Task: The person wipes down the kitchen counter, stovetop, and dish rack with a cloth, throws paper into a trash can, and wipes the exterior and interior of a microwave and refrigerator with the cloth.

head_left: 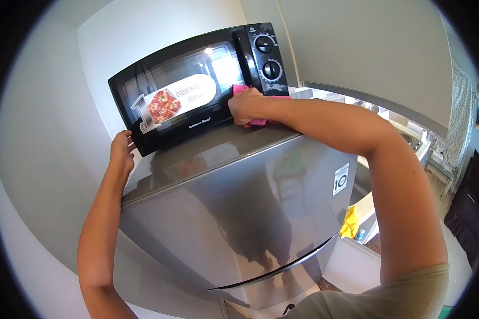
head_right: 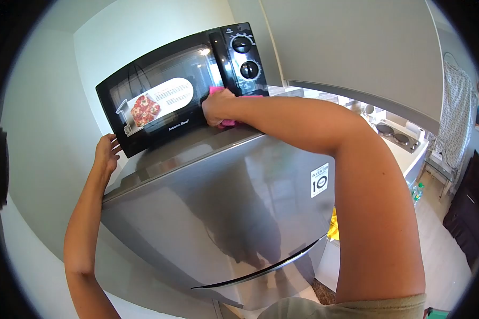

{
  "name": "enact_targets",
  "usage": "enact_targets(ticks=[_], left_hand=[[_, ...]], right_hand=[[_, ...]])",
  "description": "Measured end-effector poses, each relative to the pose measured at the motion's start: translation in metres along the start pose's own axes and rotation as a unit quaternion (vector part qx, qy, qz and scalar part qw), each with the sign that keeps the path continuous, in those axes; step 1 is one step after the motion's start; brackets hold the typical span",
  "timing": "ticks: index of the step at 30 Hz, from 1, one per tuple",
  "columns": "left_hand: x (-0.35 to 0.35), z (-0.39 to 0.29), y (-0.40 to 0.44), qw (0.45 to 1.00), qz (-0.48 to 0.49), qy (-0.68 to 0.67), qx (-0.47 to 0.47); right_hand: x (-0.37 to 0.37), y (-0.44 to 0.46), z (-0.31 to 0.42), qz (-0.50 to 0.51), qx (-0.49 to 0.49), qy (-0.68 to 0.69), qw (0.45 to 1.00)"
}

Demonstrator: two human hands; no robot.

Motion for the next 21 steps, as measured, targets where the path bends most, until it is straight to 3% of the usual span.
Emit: enact_targets(ticks=[2, 5, 9, 10, 12, 13, 15, 18, 19, 21], left_hand=[[0.0, 0.001, 0.001, 1.0, 0.006, 0.003, 0.007], [0.003, -0.001, 0.002, 1.0, -0.014, 0.006, 0.006], [-0.006, -0.011, -0.016, 0.997, -0.051, 0.059, 0.006], [-0.003, -0.036, -0.02, 0.985, -0.102, 0.089, -0.109], [-0.008, -0.089, -0.063, 0.926, -0.177, 0.161, -0.291], [-0.013, -0.099, -0.072, 0.925, -0.178, 0.165, -0.291], [-0.046, -0.126, -0.094, 0.911, -0.092, 0.088, -0.392], [-0.099, -0.146, -0.108, 0.913, -0.025, 0.087, -0.399], [-0.122, -0.142, -0.112, 0.933, 0.026, 0.05, -0.356], [-0.167, -0.13, -0.117, 0.958, 0.094, -0.012, -0.271]], right_hand=[[-0.005, -0.009, 0.012, 0.048, 0.061, -0.041, 0.996], [0.055, -0.027, -0.006, 0.01, 0.033, 0.03, 0.999], [0.149, -0.008, -0.075, -0.3, -0.007, 0.073, 0.951], [0.136, 0.004, -0.089, -0.298, -0.008, 0.077, 0.951], [0.133, 0.003, -0.09, -0.452, 0.121, 0.161, 0.869], [0.127, -0.001, -0.093, -0.452, 0.121, 0.166, 0.868], [0.095, -0.015, -0.078, -0.371, 0.19, 0.128, 0.9], [0.038, -0.04, -0.057, -0.25, 0.312, 0.126, 0.908], [0.038, -0.038, -0.058, -0.249, 0.313, 0.126, 0.908], [0.014, -0.016, -0.062, -0.094, 0.292, 0.09, 0.947]])
Point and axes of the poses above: each hand's wrist, its own y-axis towards the middle knuckle, its own x-axis out of the back of the hand, z = x × y, the point moved 10 cm from there along y, towards the middle knuckle, and after that the axes turned 12 degrees about -z, right-handed, at the moved point
